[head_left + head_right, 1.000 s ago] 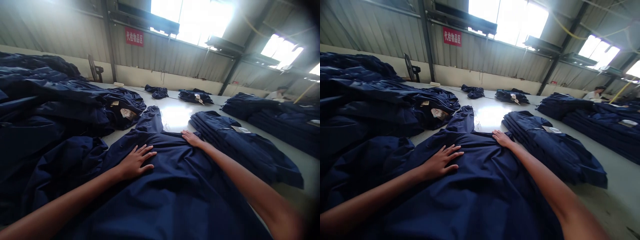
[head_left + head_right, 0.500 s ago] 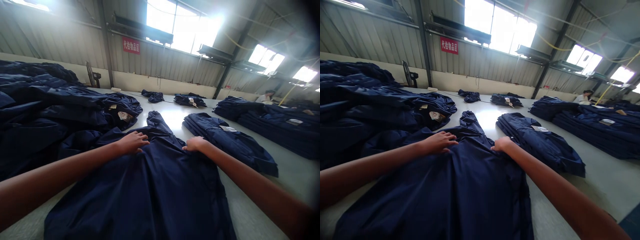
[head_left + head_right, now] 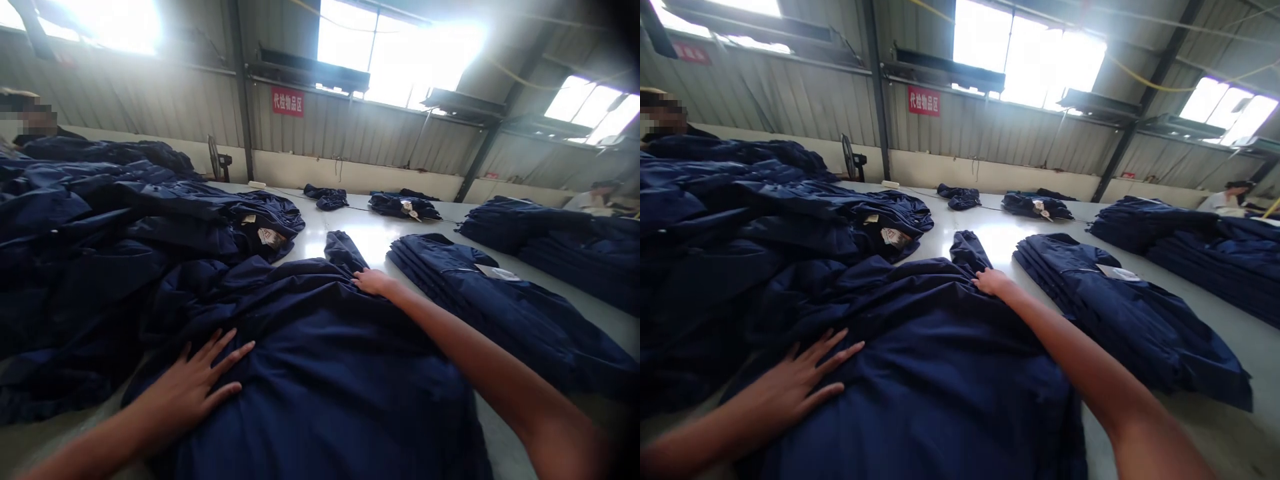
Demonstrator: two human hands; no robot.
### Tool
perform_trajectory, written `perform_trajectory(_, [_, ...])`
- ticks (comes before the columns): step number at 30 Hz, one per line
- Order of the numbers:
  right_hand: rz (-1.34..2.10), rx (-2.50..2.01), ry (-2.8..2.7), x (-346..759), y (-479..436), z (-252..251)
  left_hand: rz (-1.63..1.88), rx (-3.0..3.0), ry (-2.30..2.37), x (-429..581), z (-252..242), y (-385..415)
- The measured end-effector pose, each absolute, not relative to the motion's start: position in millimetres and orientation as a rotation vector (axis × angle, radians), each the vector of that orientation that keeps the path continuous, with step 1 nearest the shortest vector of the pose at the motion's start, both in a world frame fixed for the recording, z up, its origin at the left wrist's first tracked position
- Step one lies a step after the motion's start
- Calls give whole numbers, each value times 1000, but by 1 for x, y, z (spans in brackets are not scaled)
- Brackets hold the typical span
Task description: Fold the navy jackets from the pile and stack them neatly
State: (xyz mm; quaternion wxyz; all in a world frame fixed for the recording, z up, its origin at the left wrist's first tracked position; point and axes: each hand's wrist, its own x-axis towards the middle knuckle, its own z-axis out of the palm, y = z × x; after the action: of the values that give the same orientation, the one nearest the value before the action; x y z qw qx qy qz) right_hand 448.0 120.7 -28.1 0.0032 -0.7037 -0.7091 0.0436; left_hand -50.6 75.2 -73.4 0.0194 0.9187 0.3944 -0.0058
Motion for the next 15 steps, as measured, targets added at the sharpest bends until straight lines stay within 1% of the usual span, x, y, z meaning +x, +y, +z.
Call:
perform_trajectory(4, [254, -2405, -2145, 469, 66, -18, -107, 2732, 993, -53, -37, 136])
perform_trajectory(7, [446, -2396, -2122, 478, 31, -4, -103, 2653, 837, -46, -12, 171])
perform_trajectory(8, [452, -2359, -2129, 479, 24, 0, -104, 2643, 792, -42, -5, 179])
perform_trajectory(10, [319, -2264, -2144, 479, 18, 2, -115, 2650, 733, -32, 4, 189])
perform_trajectory(13, [-14, -2090, -2134, 477, 24, -10, -211, 2709, 798, -18, 5, 185])
perform_trajectory(15, [-29, -2005, -2164, 476, 31, -26, -260, 2742, 994, -15, -4, 170])
